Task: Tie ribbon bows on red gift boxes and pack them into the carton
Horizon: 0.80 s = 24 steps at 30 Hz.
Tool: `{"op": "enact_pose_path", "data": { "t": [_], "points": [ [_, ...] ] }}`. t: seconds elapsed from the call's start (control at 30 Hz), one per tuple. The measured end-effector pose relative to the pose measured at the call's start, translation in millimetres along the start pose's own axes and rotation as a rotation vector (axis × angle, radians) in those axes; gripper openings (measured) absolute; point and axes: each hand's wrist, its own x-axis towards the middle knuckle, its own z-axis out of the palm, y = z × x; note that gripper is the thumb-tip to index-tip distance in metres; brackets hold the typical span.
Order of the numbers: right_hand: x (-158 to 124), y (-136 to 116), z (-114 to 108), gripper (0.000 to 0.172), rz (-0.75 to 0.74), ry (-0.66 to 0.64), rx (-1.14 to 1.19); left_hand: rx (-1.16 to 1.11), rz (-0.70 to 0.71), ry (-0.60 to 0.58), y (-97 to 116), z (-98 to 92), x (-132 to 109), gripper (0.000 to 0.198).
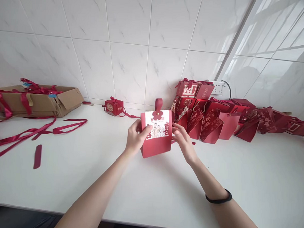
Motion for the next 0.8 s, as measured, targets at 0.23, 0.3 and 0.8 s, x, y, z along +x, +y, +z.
{"op": "enact_pose_path", "data": {
  "t": [0.23,0.3,0.8],
  "points": [
    [-16,-10,11,0.039,-0.042,-0.055,-0.116,-0.006,-0.008,-0.218,-1,8.7,-12,0.026],
    [-16,-11,9,0.038,-0.056,-0.075,-0.112,0.005,0.004,-0.203,0,8.7,-12,0.026],
    [-19,-7,16,0.072,0.33,-0.52,0.422,-0.17,-0.214,-0.342,-3,11.3,-8,0.043]
  ]
}}
